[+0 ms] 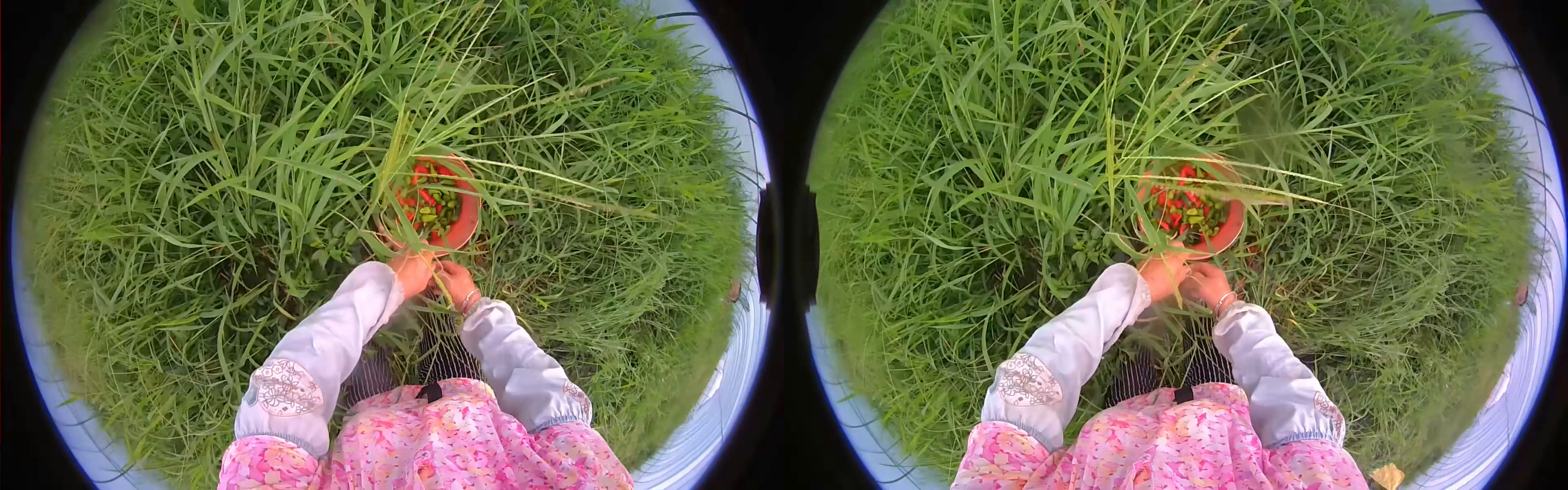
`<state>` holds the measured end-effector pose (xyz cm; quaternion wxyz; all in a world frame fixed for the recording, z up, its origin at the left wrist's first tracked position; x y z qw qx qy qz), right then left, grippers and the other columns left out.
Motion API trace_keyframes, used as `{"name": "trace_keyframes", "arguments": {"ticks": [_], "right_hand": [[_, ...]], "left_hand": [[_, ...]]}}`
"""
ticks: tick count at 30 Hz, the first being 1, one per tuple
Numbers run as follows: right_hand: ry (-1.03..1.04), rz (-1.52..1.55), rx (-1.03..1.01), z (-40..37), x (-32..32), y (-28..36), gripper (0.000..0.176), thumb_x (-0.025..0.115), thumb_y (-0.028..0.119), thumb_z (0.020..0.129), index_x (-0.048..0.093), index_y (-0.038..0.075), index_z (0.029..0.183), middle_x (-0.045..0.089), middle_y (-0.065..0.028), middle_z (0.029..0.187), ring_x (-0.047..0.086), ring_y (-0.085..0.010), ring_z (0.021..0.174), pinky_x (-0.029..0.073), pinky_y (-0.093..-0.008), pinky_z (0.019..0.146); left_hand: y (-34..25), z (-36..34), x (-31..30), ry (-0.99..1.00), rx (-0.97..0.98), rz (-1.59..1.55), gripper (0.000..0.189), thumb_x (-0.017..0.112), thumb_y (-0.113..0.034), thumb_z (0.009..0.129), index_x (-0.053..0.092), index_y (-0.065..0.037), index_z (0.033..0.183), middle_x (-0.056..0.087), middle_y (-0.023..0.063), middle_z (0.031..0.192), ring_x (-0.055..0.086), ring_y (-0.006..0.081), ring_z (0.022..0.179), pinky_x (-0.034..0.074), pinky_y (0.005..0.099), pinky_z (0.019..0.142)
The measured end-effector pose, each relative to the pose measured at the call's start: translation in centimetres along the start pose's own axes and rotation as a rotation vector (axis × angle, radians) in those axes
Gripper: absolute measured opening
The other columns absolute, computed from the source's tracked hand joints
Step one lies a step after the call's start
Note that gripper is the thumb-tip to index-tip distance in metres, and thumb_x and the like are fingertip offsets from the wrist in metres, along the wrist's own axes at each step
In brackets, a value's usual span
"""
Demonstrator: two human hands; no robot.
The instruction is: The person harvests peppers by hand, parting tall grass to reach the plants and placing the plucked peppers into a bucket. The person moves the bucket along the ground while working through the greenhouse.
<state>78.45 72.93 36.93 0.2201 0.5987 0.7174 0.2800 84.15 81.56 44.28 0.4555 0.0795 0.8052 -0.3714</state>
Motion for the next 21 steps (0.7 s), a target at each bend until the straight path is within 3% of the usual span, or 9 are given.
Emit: {"name": "trace_keyframes", "arguments": {"ticks": [4,5,8,10,12,15,17,19,21], "right_hand": [[0.035,-0.004,0.140,-1.2,1.4,-2.8,0.028,0.053,0.020,0.083,0.057,0.001,0.103,0.063,-0.0063,0.082,0.060,-0.0132,0.070,0.048,-0.0263,0.062],[0.054,-0.019,0.147,-0.9,1.3,-3.4,0.028,0.053,0.020,0.083,0.057,0.001,0.103,0.063,-0.0064,0.082,0.060,-0.0133,0.070,0.048,-0.0264,0.063],[0.091,-0.074,0.175,-1.0,0.2,-4.8,0.028,0.052,0.019,0.082,0.057,0.002,0.103,0.064,-0.0078,0.083,0.061,-0.0144,0.072,0.048,-0.0272,0.066],[0.063,-0.118,0.187,-0.4,-1.5,-6.2,0.028,0.052,0.019,0.082,0.057,0.002,0.103,0.064,-0.0085,0.084,0.062,-0.0150,0.073,0.048,-0.0278,0.067],[0.039,-0.127,0.178,0.2,-3.3,-7.1,0.028,0.052,0.019,0.081,0.058,0.002,0.101,0.064,-0.0093,0.085,0.062,-0.0162,0.073,0.048,-0.0290,0.069],[0.015,-0.050,0.207,0.2,-5.5,-6.5,0.027,0.052,0.017,0.081,0.058,0.002,0.102,0.064,-0.0092,0.084,0.062,-0.0160,0.073,0.049,-0.0288,0.067],[0.014,-0.032,0.245,0.1,-6.7,-5.4,0.025,0.051,0.015,0.082,0.058,0.002,0.102,0.063,-0.0087,0.084,0.062,-0.0154,0.073,0.049,-0.0287,0.066],[0.020,-0.052,0.266,0.1,-7.9,-4.9,0.023,0.051,0.013,0.083,0.057,0.003,0.102,0.063,-0.0070,0.085,0.061,-0.0139,0.073,0.048,-0.0273,0.064],[0.038,-0.111,0.262,0.2,-8.8,-4.4,0.020,0.050,0.011,0.084,0.057,0.005,0.102,0.062,-0.0041,0.086,0.059,-0.0117,0.072,0.048,-0.0248,0.061]], "left_hand": [[12.0,6.3,-2.2,-0.359,-0.240,0.041,0.045,0.052,-0.018,0.077,0.046,-0.013,0.121,0.049,0.0093,0.116,0.044,0.0306,0.109,0.026,0.0533,0.096],[15.5,6.3,-3.1,-0.283,-0.345,0.186,0.045,0.050,-0.021,0.080,0.043,-0.017,0.124,0.045,0.0089,0.121,0.041,0.0307,0.113,0.024,0.0536,0.097],[25.4,0.3,-3.9,0.427,-0.680,0.678,0.048,0.043,-0.031,0.087,0.031,-0.029,0.133,0.034,0.0077,0.136,0.031,0.0311,0.124,0.021,0.0544,0.100],[30.8,-6.5,-2.8,0.731,-0.854,0.524,0.050,0.034,-0.019,0.090,0.022,-0.034,0.136,0.024,0.0103,0.141,0.024,0.0321,0.130,0.021,0.0536,0.102],[31.9,-12.9,-3.0,0.783,-1.033,0.335,0.053,0.032,-0.014,0.089,0.021,-0.030,0.137,0.031,0.0153,0.136,0.036,0.0346,0.122,0.033,0.0487,0.098],[33.8,-23.2,0.2,0.684,-1.157,0.346,0.040,0.031,-0.036,0.089,0.039,-0.019,0.125,0.045,0.0149,0.124,0.046,0.0344,0.111,0.040,0.0478,0.090],[32.8,-27.5,1.2,0.622,-1.196,0.351,0.052,0.030,-0.050,0.089,0.052,-0.011,0.117,0.053,0.0146,0.115,0.053,0.0343,0.103,0.044,0.0471,0.084],[29.1,-31.2,-0.1,0.494,-1.647,0.152,0.056,0.026,-0.051,0.090,0.054,-0.010,0.114,0.057,0.0157,0.110,0.054,0.0336,0.102,0.043,0.0447,0.086],[28.3,-34.1,2.3,0.546,-1.703,0.099,0.058,0.026,-0.053,0.089,0.055,-0.008,0.113,0.055,0.0160,0.113,0.054,0.0335,0.103,0.042,0.0440,0.088]]}}
Point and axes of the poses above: each hand's wrist, its own z-axis towards the middle knuckle, its own x-axis out of the palm, y = z × x, the point moved 9 cm from there along z, towards the middle knuckle
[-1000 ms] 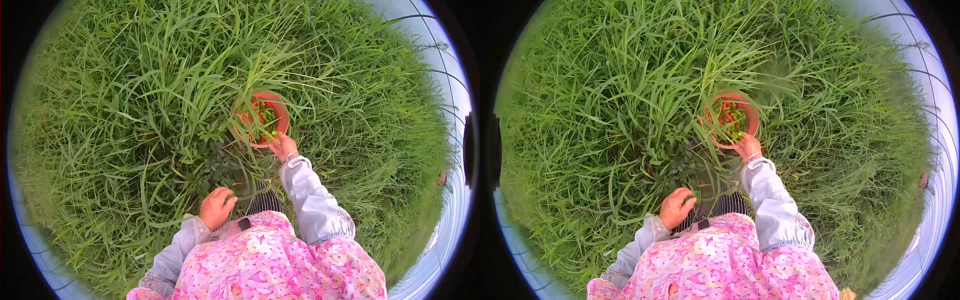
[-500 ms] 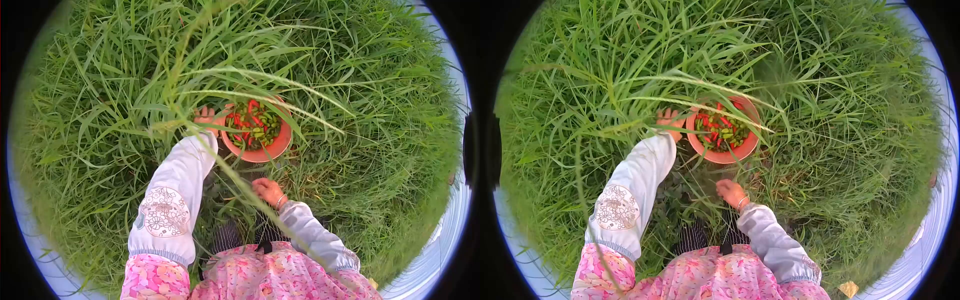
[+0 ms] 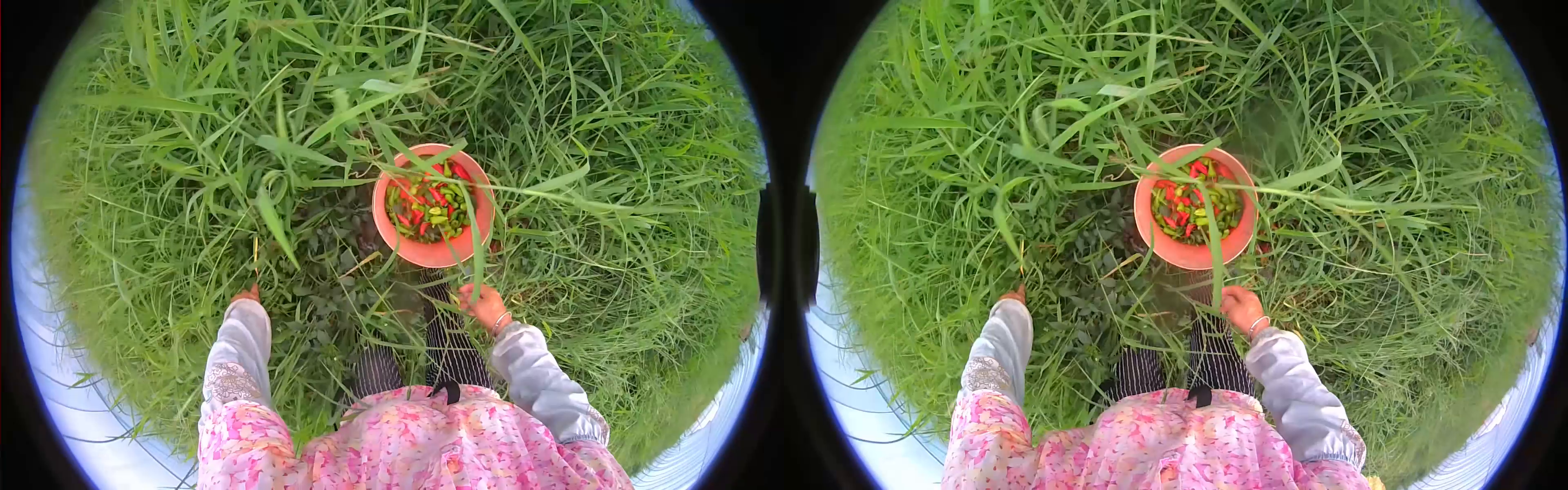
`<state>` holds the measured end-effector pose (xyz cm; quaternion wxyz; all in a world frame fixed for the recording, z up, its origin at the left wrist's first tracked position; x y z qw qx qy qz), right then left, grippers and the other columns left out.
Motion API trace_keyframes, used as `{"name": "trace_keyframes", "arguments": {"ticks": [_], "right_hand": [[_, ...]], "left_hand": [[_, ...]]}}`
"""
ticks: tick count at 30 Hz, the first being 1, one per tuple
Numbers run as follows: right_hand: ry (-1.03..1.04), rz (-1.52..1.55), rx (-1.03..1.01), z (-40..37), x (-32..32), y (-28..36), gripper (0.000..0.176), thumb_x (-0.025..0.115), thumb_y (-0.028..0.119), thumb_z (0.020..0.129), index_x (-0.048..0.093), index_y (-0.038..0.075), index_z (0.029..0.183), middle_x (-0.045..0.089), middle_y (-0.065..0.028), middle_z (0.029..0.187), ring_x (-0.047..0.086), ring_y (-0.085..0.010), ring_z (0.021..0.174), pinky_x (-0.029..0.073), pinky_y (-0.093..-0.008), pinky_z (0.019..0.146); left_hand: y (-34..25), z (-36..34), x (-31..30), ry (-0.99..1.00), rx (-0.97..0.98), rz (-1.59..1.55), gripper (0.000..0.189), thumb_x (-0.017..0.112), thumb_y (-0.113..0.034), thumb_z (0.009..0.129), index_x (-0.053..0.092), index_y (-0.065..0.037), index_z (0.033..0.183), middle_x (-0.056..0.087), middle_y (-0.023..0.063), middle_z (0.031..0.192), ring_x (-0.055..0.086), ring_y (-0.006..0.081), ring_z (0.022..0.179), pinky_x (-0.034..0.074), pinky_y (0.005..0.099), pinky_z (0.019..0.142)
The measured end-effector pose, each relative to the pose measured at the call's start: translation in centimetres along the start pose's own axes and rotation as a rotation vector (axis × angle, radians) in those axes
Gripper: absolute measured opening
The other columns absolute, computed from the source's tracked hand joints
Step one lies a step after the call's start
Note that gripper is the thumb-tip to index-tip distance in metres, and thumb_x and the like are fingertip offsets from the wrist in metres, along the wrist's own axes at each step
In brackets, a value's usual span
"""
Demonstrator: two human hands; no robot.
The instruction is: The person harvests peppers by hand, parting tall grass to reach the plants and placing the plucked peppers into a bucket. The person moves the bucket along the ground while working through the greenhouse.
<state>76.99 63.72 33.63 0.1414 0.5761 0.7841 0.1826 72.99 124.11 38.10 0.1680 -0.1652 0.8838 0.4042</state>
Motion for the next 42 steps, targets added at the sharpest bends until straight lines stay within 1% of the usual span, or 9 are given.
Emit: {"name": "trace_keyframes", "arguments": {"ticks": [10,20,23,28,29,34,36,39,42], "right_hand": [[0.009,0.150,-0.087,0.2,-2.0,5.4,0.021,0.053,0.011,0.082,0.058,0.002,0.100,0.062,-0.0056,0.078,0.058,-0.0122,0.066,0.046,-0.0246,0.057],[0.116,0.049,-0.210,2.1,2.9,5.7,0.017,0.053,0.011,0.084,0.056,0.001,0.097,0.060,-0.0049,0.086,0.057,-0.0130,0.070,0.046,-0.0227,0.061],[0.134,0.334,-0.035,2.9,2.6,3.5,0.021,0.050,0.014,0.086,0.054,0.002,0.101,0.060,-0.0066,0.090,0.057,-0.0137,0.074,0.047,-0.0254,0.063],[-0.034,0.015,0.035,2.0,0.0,4.2,0.025,0.046,0.014,0.086,0.052,0.004,0.108,0.059,-0.0057,0.094,0.057,-0.0127,0.076,0.046,-0.0266,0.064],[-0.053,0.050,0.023,2.0,0.1,4.3,0.025,0.047,0.014,0.085,0.053,0.005,0.107,0.060,-0.0052,0.093,0.057,-0.0123,0.075,0.046,-0.0257,0.063],[-0.146,0.198,0.015,1.6,0.4,3.6,0.023,0.050,0.013,0.084,0.055,0.006,0.105,0.062,-0.0036,0.087,0.058,-0.0106,0.072,0.046,-0.0224,0.059],[-0.150,0.221,0.042,1.4,1.6,3.0,0.023,0.051,0.013,0.084,0.056,0.005,0.104,0.062,-0.0037,0.086,0.058,-0.0105,0.071,0.046,-0.0229,0.059],[-0.121,0.249,0.027,1.0,3.5,1.3,0.020,0.051,0.010,0.082,0.058,0.005,0.100,0.063,-0.0035,0.083,0.058,-0.0102,0.069,0.046,-0.0224,0.057],[-0.121,0.254,0.041,0.5,4.7,-0.1,0.019,0.050,0.007,0.082,0.058,0.002,0.098,0.062,-0.0058,0.081,0.059,-0.0112,0.068,0.046,-0.0230,0.054]], "left_hand": [[-0.4,-3.7,-3.8,0.219,-0.046,-0.098,0.064,0.020,-0.056,0.089,0.045,-0.010,0.125,0.045,0.0117,0.128,0.044,0.0323,0.117,0.035,0.0429,0.097],[-3.8,2.1,-2.3,-0.055,0.166,0.317,0.038,0.038,-0.038,0.089,0.052,-0.018,0.118,0.052,0.0078,0.117,0.053,0.0258,0.106,0.044,0.0408,0.084],[-9.7,-1.9,-6.9,-0.326,0.517,0.537,0.028,0.047,-0.029,0.085,0.059,-0.015,0.107,0.056,0.0065,0.108,0.053,0.0235,0.103,0.042,0.0427,0.083],[-18.3,-8.0,-9.8,-0.547,0.932,0.757,0.023,0.051,-0.016,0.077,0.061,-0.009,0.096,0.057,0.0073,0.100,0.050,0.0241,0.103,0.039,0.0390,0.086],[-18.9,-15.0,-14.3,-0.561,0.999,0.549,0.021,0.052,-0.010,0.073,0.062,-0.007,0.092,0.057,0.0087,0.101,0.051,0.0235,0.101,0.039,0.0396,0.086],[-29.2,-20.5,-14.4,-0.491,1.551,0.315,0.013,0.054,-0.006,0.065,0.060,-0.005,0.077,0.059,0.0119,0.085,0.057,0.0284,0.087,0.047,0.0370,0.075],[-32.4,-20.6,-16.2,-0.664,1.564,0.383,0.011,0.053,-0.009,0.068,0.061,-0.007,0.074,0.059,0.0092,0.084,0.055,0.0253,0.087,0.044,0.0357,0.082],[-33.6,-15.0,-20.2,-0.702,1.008,0.596,0.030,0.044,-0.012,0.081,0.059,-0.004,0.106,0.051,0.0135,0.118,0.046,0.0323,0.108,0.032,0.0432,0.098],[-31.1,-7.9,-21.8,-0.643,0.872,0.735,0.035,0.042,-0.016,0.085,0.050,-0.009,0.118,0.049,0.0108,0.120,0.042,0.0278,0.115,0.022,0.0492,0.101]]}}
Point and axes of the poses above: each hand's wrist, its own z-axis towards the middle knuckle, its own x-axis out of the palm, y = z × x, the point moved 9 cm from there along z, towards the middle knuckle
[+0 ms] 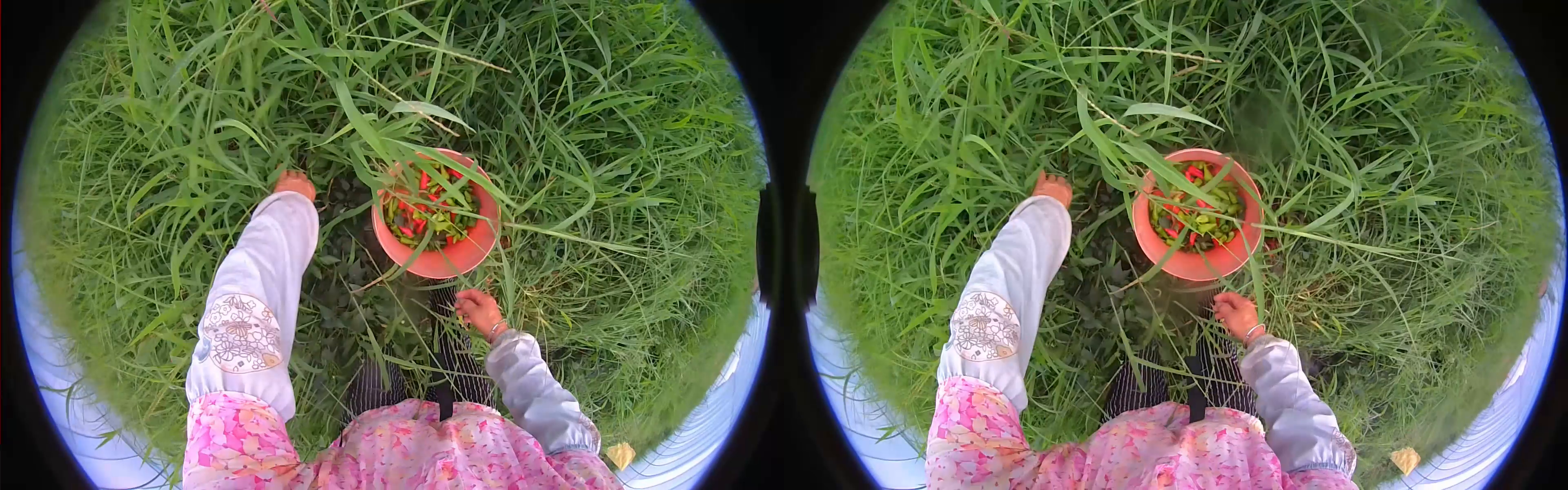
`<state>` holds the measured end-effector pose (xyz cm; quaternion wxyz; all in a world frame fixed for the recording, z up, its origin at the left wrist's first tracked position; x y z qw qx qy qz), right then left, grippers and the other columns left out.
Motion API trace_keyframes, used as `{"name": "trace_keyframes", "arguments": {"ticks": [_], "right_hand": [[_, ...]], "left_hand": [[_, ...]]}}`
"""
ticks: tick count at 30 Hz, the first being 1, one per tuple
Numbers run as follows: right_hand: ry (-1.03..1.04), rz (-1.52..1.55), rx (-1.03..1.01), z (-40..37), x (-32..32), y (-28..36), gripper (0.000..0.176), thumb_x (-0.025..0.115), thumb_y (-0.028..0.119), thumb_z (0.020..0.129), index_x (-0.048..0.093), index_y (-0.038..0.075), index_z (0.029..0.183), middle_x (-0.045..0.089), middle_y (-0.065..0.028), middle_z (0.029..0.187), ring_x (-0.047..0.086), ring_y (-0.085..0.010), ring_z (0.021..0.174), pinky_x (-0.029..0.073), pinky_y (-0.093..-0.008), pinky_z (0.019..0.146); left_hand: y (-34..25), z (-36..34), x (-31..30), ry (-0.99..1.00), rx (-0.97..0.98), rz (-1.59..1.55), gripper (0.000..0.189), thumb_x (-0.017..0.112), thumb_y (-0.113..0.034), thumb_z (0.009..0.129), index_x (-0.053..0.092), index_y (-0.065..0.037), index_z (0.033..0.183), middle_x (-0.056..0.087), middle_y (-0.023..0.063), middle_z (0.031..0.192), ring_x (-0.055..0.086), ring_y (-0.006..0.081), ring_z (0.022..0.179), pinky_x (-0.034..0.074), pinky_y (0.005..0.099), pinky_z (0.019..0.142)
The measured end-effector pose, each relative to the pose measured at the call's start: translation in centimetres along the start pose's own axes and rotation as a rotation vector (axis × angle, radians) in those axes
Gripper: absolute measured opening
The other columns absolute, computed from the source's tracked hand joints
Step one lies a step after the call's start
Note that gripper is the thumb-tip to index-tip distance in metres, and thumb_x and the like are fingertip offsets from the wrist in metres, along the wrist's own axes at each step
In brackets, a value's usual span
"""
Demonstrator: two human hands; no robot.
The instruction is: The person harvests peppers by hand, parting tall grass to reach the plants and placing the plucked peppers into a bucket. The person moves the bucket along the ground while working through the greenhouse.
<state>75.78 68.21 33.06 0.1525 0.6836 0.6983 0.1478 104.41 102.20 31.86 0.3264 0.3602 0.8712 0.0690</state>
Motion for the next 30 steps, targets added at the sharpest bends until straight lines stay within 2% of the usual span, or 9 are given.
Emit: {"name": "trace_keyframes", "arguments": {"ticks": [1,2,4,7,13,16,18,23,30], "right_hand": [[-0.003,0.020,0.008,0.0,-0.2,-0.7,0.019,0.049,0.007,0.082,0.058,0.001,0.098,0.062,-0.0065,0.081,0.059,-0.0117,0.068,0.046,-0.0234,0.054],[-0.003,0.040,0.012,0.2,-0.4,-1.5,0.019,0.049,0.007,0.082,0.057,0.000,0.098,0.062,-0.0073,0.081,0.059,-0.0121,0.068,0.046,-0.0237,0.054],[0.025,0.069,-0.026,0.5,-0.9,-2.5,0.021,0.047,0.007,0.083,0.055,-0.002,0.100,0.062,-0.0092,0.082,0.060,-0.0136,0.069,0.047,-0.0253,0.055],[0.033,0.001,-0.015,0.9,-1.8,-3.2,0.023,0.047,0.011,0.083,0.054,-0.001,0.102,0.062,-0.0091,0.085,0.060,-0.0145,0.070,0.048,-0.0260,0.058],[0.023,0.015,0.042,2.1,-2.2,-4.0,0.024,0.046,0.012,0.084,0.053,0.002,0.105,0.062,-0.0067,0.086,0.060,-0.0133,0.073,0.047,-0.0247,0.060],[0.007,0.025,0.050,2.0,-1.7,-3.9,0.021,0.049,0.010,0.085,0.055,0.003,0.103,0.061,-0.0044,0.085,0.059,-0.0114,0.072,0.046,-0.0215,0.058],[0.002,0.009,0.065,1.6,-1.3,-4.0,0.020,0.051,0.011,0.084,0.056,0.003,0.102,0.061,-0.0042,0.085,0.059,-0.0111,0.072,0.046,-0.0214,0.057],[-0.011,-0.003,0.062,2.0,-1.2,-6.2,0.020,0.053,0.010,0.082,0.058,0.003,0.101,0.062,-0.0040,0.086,0.061,-0.0122,0.071,0.046,-0.0224,0.054],[-0.015,-0.005,0.066,1.9,-0.8,-6.6,0.019,0.052,0.010,0.084,0.058,0.003,0.100,0.062,-0.0035,0.082,0.061,-0.0111,0.068,0.046,-0.0222,0.054]], "left_hand": [[1.8,-0.5,1.0,0.027,-0.023,-0.107,0.031,0.042,-0.016,0.085,0.051,-0.010,0.114,0.050,0.0090,0.119,0.045,0.0237,0.113,0.023,0.0479,0.100],[3.6,-1.2,1.5,-0.128,-0.038,-0.168,0.024,0.042,-0.017,0.084,0.059,-0.013,0.102,0.055,0.0079,0.114,0.052,0.0214,0.105,0.035,0.0409,0.092],[5.4,-1.7,4.0,-0.012,-0.035,-0.112,0.027,0.043,-0.013,0.084,0.054,-0.012,0.108,0.059,0.0083,0.108,0.058,0.0206,0.096,0.038,0.0402,0.090],[6.3,-3.1,5.6,-0.217,-0.041,-0.211,0.035,0.044,-0.010,0.083,0.048,-0.013,0.118,0.061,0.0083,0.103,0.060,0.0221,0.088,0.040,0.0400,0.089],[3.6,-0.5,6.4,-0.150,0.013,-0.095,0.053,0.043,-0.010,0.085,0.029,-0.022,0.135,0.059,0.0091,0.107,0.059,0.0238,0.093,0.038,0.0389,0.093],[1.1,0.6,6.6,0.139,0.083,0.172,0.047,0.042,-0.031,0.089,0.033,-0.015,0.132,0.051,0.0084,0.122,0.048,0.0257,0.111,0.028,0.0419,0.101],[1.2,3.3,9.9,0.027,-0.038,-0.105,0.056,0.041,-0.013,0.088,0.020,-0.029,0.138,0.057,0.0112,0.110,0.057,0.0293,0.095,0.031,0.0551,0.092],[0.5,3.0,9.8,0.268,-0.093,0.083,0.044,0.038,-0.016,0.090,0.032,-0.025,0.133,0.058,0.0138,0.102,0.059,0.0303,0.089,0.032,0.0570,0.085],[-0.5,3.0,10.3,0.154,0.055,0.218,0.034,0.040,-0.018,0.088,0.042,-0.012,0.121,0.056,0.0126,0.104,0.057,0.0272,0.091,0.032,0.0589,0.081]]}}
Point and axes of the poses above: each hand's wrist, its own z-axis towards the middle knuckle, its own x-axis out of the palm, y = z × x, the point moved 9 cm from there along z, towards the middle knuckle
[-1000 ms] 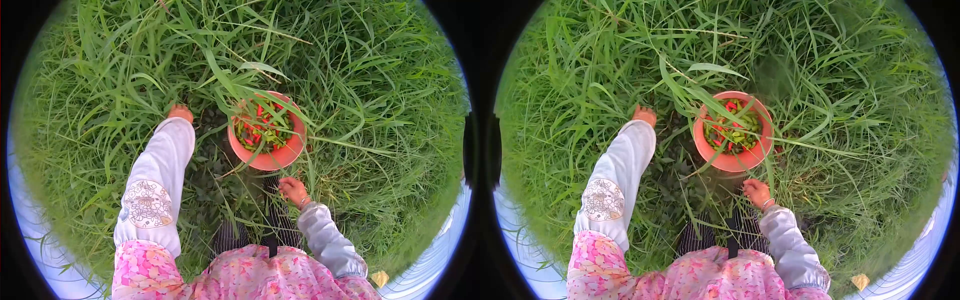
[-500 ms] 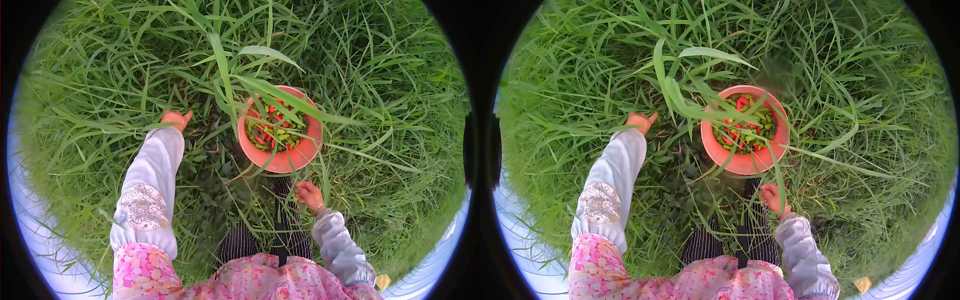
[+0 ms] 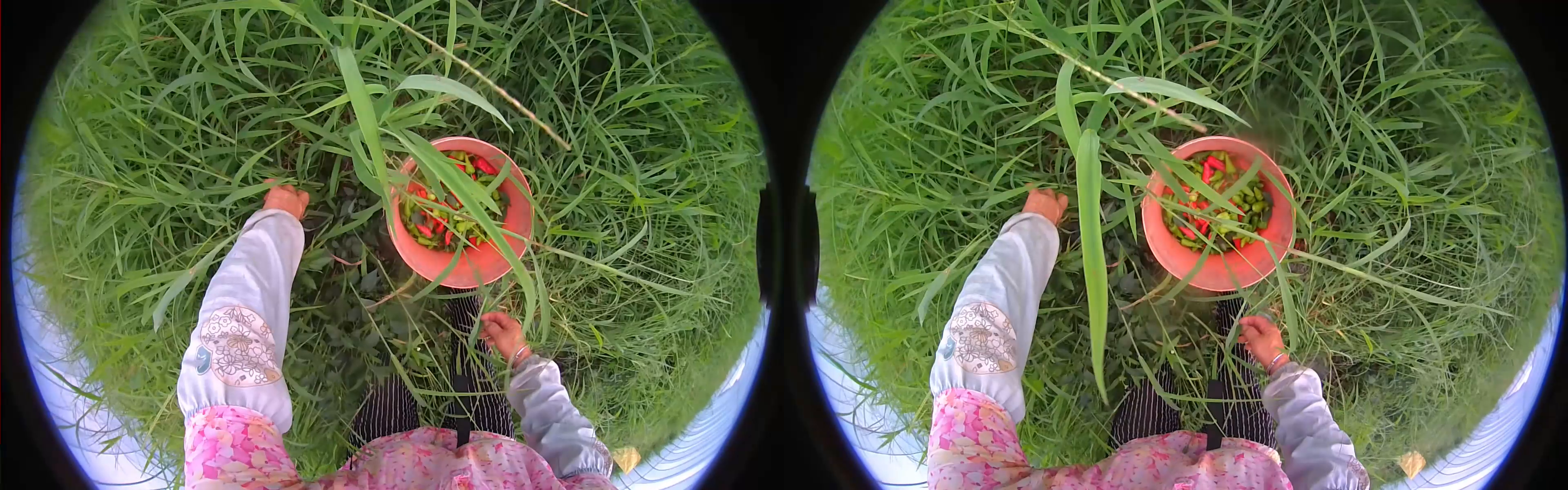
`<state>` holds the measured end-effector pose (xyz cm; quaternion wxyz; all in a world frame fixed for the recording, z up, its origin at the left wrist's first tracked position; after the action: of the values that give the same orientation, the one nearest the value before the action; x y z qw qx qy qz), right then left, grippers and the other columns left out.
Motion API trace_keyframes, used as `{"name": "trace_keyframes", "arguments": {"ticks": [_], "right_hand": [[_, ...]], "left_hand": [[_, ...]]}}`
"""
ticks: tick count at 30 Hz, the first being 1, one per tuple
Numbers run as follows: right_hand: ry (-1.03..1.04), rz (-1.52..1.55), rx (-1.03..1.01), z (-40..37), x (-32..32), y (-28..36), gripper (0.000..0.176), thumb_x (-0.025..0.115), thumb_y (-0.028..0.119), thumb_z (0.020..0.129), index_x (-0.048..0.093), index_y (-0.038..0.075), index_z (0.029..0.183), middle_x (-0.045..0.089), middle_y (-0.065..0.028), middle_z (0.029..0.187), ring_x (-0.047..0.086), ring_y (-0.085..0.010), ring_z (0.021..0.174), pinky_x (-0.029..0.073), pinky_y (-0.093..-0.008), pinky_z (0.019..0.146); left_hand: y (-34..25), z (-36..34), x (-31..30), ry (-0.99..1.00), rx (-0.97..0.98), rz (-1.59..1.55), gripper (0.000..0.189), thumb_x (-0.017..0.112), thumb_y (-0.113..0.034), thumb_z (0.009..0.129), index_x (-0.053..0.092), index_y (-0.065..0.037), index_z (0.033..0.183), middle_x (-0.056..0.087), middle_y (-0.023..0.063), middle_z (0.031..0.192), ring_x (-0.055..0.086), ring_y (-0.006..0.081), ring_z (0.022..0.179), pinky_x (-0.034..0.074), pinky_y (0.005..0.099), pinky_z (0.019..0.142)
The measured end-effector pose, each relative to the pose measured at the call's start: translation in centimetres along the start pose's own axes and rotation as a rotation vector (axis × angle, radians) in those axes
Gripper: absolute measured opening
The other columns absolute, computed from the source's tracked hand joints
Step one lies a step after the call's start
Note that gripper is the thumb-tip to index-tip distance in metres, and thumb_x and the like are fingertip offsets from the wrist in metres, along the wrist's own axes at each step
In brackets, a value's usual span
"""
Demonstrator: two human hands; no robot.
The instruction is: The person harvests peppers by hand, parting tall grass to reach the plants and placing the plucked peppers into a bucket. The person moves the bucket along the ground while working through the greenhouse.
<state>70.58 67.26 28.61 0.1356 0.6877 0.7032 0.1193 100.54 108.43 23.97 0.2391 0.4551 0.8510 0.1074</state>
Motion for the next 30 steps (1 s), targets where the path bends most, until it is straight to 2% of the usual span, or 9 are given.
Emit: {"name": "trace_keyframes", "arguments": {"ticks": [4,7,8,14,18,20,24,28,30], "right_hand": [[0.023,0.031,0.027,0.1,0.9,-0.6,0.019,0.052,0.010,0.084,0.058,0.003,0.100,0.061,-0.0028,0.080,0.060,-0.0112,0.067,0.047,-0.0229,0.055],[-0.013,-0.003,-0.009,-0.6,0.5,-0.1,0.020,0.052,0.012,0.084,0.058,0.003,0.101,0.062,-0.0032,0.079,0.061,-0.0114,0.069,0.048,-0.0244,0.059],[0.004,0.000,-0.023,-0.8,0.9,0.0,0.020,0.052,0.013,0.084,0.058,0.004,0.101,0.062,-0.0034,0.079,0.061,-0.0119,0.070,0.048,-0.0254,0.062],[-0.024,-0.035,-0.003,-1.5,0.6,-0.6,0.024,0.051,0.020,0.084,0.058,0.005,0.102,0.064,-0.0077,0.078,0.062,-0.0127,0.069,0.047,-0.0263,0.059],[-0.061,-0.038,-0.070,-3.2,-0.1,0.6,0.026,0.052,0.022,0.081,0.059,0.007,0.101,0.065,-0.0086,0.081,0.063,-0.0158,0.071,0.049,-0.0286,0.065],[-0.104,-0.045,-0.088,-3.5,-0.4,-0.1,0.026,0.053,0.023,0.080,0.060,0.008,0.100,0.065,-0.0095,0.083,0.063,-0.0182,0.074,0.049,-0.0305,0.070],[-0.176,-0.118,-0.189,-6.0,-1.0,0.9,0.026,0.054,0.023,0.078,0.061,0.008,0.099,0.065,-0.0102,0.083,0.063,-0.0206,0.075,0.049,-0.0315,0.072],[-0.217,-0.073,-0.226,-9.7,-0.7,1.7,0.027,0.055,0.022,0.078,0.061,0.006,0.099,0.065,-0.0101,0.083,0.062,-0.0175,0.076,0.049,-0.0298,0.071],[-0.178,0.043,-0.210,-11.9,0.3,2.9,0.026,0.056,0.021,0.078,0.062,0.006,0.098,0.065,-0.0099,0.084,0.062,-0.0140,0.078,0.049,-0.0276,0.069]], "left_hand": [[0.0,-1.0,0.0,-0.037,0.048,0.126,0.036,0.040,-0.020,0.088,0.039,-0.010,0.122,0.055,0.0121,0.110,0.053,0.0272,0.099,0.032,0.0625,0.082],[0.4,-0.3,-0.2,0.060,0.057,-0.174,0.035,0.039,-0.020,0.088,0.040,-0.013,0.122,0.053,0.0125,0.115,0.049,0.0268,0.109,0.029,0.0631,0.085],[0.1,-0.9,-0.6,-0.071,0.055,-0.055,0.032,0.038,-0.021,0.088,0.042,-0.013,0.119,0.054,0.0139,0.113,0.051,0.0282,0.106,0.029,0.0632,0.085],[1.0,-2.3,-0.2,-0.095,0.014,-0.124,0.024,0.041,-0.024,0.086,0.048,-0.013,0.107,0.059,0.0128,0.103,0.058,0.0258,0.096,0.029,0.0577,0.090],[1.7,-7.2,-4.5,-0.055,-0.005,-0.456,0.037,0.052,-0.036,0.082,0.049,-0.011,0.110,0.064,0.0128,0.091,0.060,0.0281,0.090,0.029,0.0547,0.094],[1.5,-8.5,-5.3,-0.057,0.005,-0.524,0.040,0.047,-0.041,0.084,0.051,-0.007,0.104,0.062,0.0187,0.093,0.058,0.0348,0.091,0.035,0.0491,0.089],[0.6,-8.9,-3.9,-0.399,0.118,-0.559,0.038,0.051,-0.041,0.079,0.060,-0.005,0.087,0.061,0.0183,0.088,0.057,0.0376,0.084,0.045,0.0452,0.077],[0.7,-15.0,-8.2,-0.513,0.162,-0.724,0.036,0.053,-0.039,0.077,0.059,-0.003,0.078,0.060,0.0168,0.086,0.055,0.0349,0.088,0.030,0.0536,0.094],[-0.7,-17.3,-9.2,-0.503,0.168,-0.665,0.040,0.047,-0.043,0.080,0.062,-0.007,0.088,0.060,0.0116,0.101,0.052,0.0282,0.101,0.024,0.0572,0.095]]}}
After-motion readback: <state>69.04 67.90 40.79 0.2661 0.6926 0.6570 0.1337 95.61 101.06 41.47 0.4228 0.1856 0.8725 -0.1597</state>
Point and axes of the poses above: each hand's wrist, its own z-axis towards the middle knuckle, its own x-axis out of the palm, y = z × x, the point moved 9 cm from there along z, towards the middle knuckle
